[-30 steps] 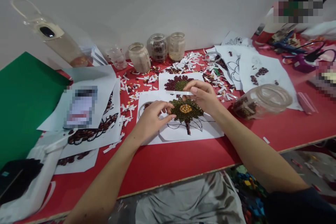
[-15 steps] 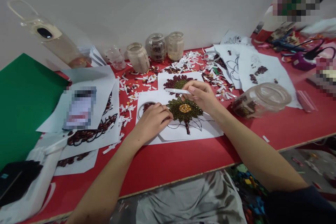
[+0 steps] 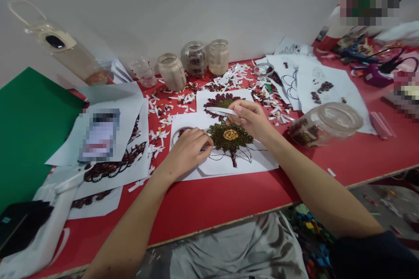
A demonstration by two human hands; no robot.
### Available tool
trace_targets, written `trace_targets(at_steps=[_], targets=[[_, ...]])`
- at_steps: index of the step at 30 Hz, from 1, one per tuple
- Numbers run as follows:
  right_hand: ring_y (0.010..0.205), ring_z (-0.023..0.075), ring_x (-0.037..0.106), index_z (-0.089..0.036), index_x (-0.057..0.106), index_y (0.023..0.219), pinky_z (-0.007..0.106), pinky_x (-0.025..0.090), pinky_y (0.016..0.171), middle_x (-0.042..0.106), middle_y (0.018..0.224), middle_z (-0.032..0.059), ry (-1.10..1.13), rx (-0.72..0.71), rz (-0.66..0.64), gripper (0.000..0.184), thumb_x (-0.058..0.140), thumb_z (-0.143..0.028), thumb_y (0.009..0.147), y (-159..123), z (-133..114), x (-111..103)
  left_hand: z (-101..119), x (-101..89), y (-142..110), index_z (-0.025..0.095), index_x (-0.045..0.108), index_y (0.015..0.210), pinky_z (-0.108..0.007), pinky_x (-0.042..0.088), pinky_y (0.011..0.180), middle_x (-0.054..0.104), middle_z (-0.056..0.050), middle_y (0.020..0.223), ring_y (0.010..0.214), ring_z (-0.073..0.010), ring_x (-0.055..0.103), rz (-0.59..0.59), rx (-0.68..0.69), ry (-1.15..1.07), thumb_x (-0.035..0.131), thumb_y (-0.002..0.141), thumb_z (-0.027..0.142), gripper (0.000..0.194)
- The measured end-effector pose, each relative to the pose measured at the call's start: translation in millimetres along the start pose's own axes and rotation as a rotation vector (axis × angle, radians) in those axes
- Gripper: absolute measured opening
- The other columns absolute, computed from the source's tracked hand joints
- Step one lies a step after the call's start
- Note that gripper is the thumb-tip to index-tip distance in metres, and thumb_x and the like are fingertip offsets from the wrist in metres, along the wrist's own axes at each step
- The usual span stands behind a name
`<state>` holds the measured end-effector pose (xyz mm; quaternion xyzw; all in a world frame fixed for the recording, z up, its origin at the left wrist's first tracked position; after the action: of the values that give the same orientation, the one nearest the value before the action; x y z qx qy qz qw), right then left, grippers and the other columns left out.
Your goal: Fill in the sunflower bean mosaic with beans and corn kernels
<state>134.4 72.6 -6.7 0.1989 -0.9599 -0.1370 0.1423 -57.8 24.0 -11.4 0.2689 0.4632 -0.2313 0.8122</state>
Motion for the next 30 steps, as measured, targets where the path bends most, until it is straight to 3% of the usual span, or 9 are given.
trace_targets(at_steps=[4,7,9,11,20,24,30], targets=[[0.051,0.0101,0.031,-0.024,0.071,0.075,0.030,0.050,0.064,0.029,0.050,-0.0089,0.008,-0.013,0.017,0.026,0.069,-0.048,0.087,1,-1,0,-1,-5.8,-1,0.021,0.064,0.083,-0.031,0.046,0.078,0.068,0.000,0.081,0.078,-0.0177,0.060,0.110,-0.070,-0.078,0.055,0.092,0.026,0.014],[0.051,0.0103,0.032,-0.024,0.069,0.071,0.031,0.051,0.065,0.029,0.050,-0.0086,0.006,-0.017,0.035,0.029,0.069,-0.049,0.087,2,-2,-1,-12,-12.5,-5,0.021,0.064,0.087,-0.028,0.045,0.066,0.066,0.000,0.076,0.067,-0.0156,0.058,0.328,-0.218,-0.118,0.056,0.093,0.026,0.011],[0.051,0.0103,0.032,-0.024,0.067,0.069,0.031,0.052,0.065,0.029,0.050,-0.0085,0.010,-0.020,0.043,0.030,0.069,-0.048,0.087,2,-3,-2,-21,-17.0,-8,0.021,0.064,0.096,-0.029,0.047,0.068,0.070,-0.003,0.086,0.073,-0.0169,0.061,0.494,-0.319,-0.101,0.058,0.092,0.024,0.008],[0.051,0.0102,0.032,-0.024,0.066,0.067,0.030,0.052,0.065,0.029,0.050,-0.0084,0.014,-0.024,0.052,0.031,0.070,-0.048,0.087,2,-3,-2,-24,-18.8,-9,0.021,0.065,0.101,-0.031,0.049,0.076,0.071,-0.005,0.097,0.084,-0.0190,0.064,0.567,-0.349,-0.062,0.060,0.090,0.020,0.012],[0.051,0.0098,0.034,-0.024,0.068,0.071,0.031,0.053,0.066,0.031,0.050,-0.0088,-0.017,-0.001,0.058,0.030,0.072,-0.050,0.084,2,-1,-4,-7,-7.8,-3,0.020,0.069,0.095,-0.036,0.046,0.087,0.070,-0.004,0.099,0.096,-0.0214,0.062,0.301,-0.138,0.050,0.050,0.094,0.010,0.022],[0.050,0.0096,0.034,-0.024,0.068,0.072,0.031,0.052,0.066,0.031,0.050,-0.0089,-0.016,-0.004,0.058,0.030,0.073,-0.051,0.084,2,-1,-4,-5,-3.3,-1,0.020,0.069,0.094,-0.036,0.044,0.085,0.069,-0.004,0.096,0.094,-0.0213,0.059,0.112,0.024,0.103,0.056,0.095,0.017,0.013],[0.050,0.0092,0.034,-0.023,0.070,0.074,0.031,0.052,0.066,0.032,0.050,-0.0089,-0.018,-0.012,0.055,0.028,0.071,-0.049,0.085,2,0,-4,1,1.5,0,0.019,0.067,0.088,-0.036,0.042,0.086,0.070,-0.002,0.091,0.091,-0.0205,0.059,0.017,0.032,0.114,0.059,0.096,0.025,0.013]])
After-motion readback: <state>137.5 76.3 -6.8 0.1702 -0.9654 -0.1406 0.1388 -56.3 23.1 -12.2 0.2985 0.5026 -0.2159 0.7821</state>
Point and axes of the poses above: each hand's wrist, its own y-axis towards the middle knuckle, its own x-axis out of the palm, z = x × y, the point moved 3 cm from there along y, towards the middle knuckle
